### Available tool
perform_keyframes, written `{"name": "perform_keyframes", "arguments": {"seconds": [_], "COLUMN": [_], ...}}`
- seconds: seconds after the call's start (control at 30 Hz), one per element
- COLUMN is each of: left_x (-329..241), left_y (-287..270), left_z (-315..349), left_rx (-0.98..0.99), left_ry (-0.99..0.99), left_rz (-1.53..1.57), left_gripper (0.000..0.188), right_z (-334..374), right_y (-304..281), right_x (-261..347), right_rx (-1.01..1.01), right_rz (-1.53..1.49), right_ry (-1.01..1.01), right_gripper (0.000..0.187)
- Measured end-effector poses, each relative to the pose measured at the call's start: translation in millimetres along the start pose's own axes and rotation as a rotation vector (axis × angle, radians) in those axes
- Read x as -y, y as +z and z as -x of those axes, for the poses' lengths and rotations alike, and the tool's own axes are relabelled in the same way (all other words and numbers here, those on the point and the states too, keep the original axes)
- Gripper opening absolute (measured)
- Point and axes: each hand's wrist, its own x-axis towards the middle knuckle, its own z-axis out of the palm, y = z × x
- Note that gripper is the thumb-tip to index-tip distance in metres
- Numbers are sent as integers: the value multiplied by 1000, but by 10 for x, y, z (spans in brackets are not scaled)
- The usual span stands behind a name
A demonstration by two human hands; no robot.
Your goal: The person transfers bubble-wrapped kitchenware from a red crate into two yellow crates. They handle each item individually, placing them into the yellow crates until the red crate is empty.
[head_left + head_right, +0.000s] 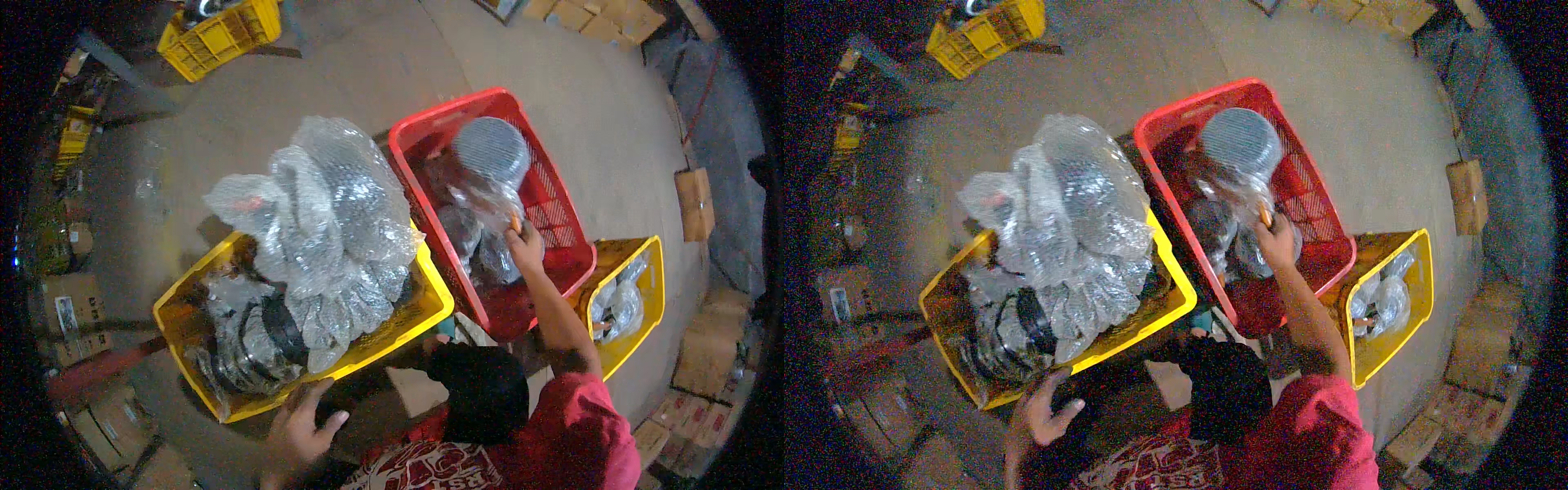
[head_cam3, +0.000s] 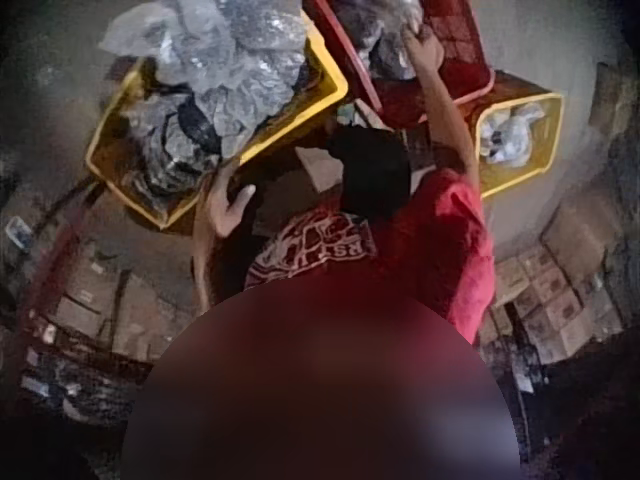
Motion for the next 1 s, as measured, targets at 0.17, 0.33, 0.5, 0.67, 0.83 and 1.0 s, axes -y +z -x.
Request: {"name": "perform_keyframes", "arguments": {"seconds": [0.17, 0.33, 0.5, 0.67, 0.83, 1.0], "left_x": [64, 256, 271, 214, 167, 144], "left_y": [9, 74, 148, 87, -71, 110], "left_z": [199, 268, 298, 603, 939, 1033], "left_rx": [51, -75, -239, -463, -782, -973], "left_ry": [-91, -22, 191, 336, 12, -68], "left_rz": [14, 41, 387, 524, 519, -131], "left_gripper": [61, 62, 71, 87, 57, 34], "right_z": [215, 717, 1501, 2714, 3218, 3107], "right_y": [-579, -857, -1066, -351, 239, 675], "right_x": [545, 1270, 1946, 2918, 3424, 2900], "right_rx": [-107, -181, 0, 278, 665, 1027], "right_rz": [-154, -646, -527, -642, -629, -690], "right_ry": [-55, -164, -458, -449, -578, -388], "right_gripper": [35, 38, 43, 40, 37, 50]}}
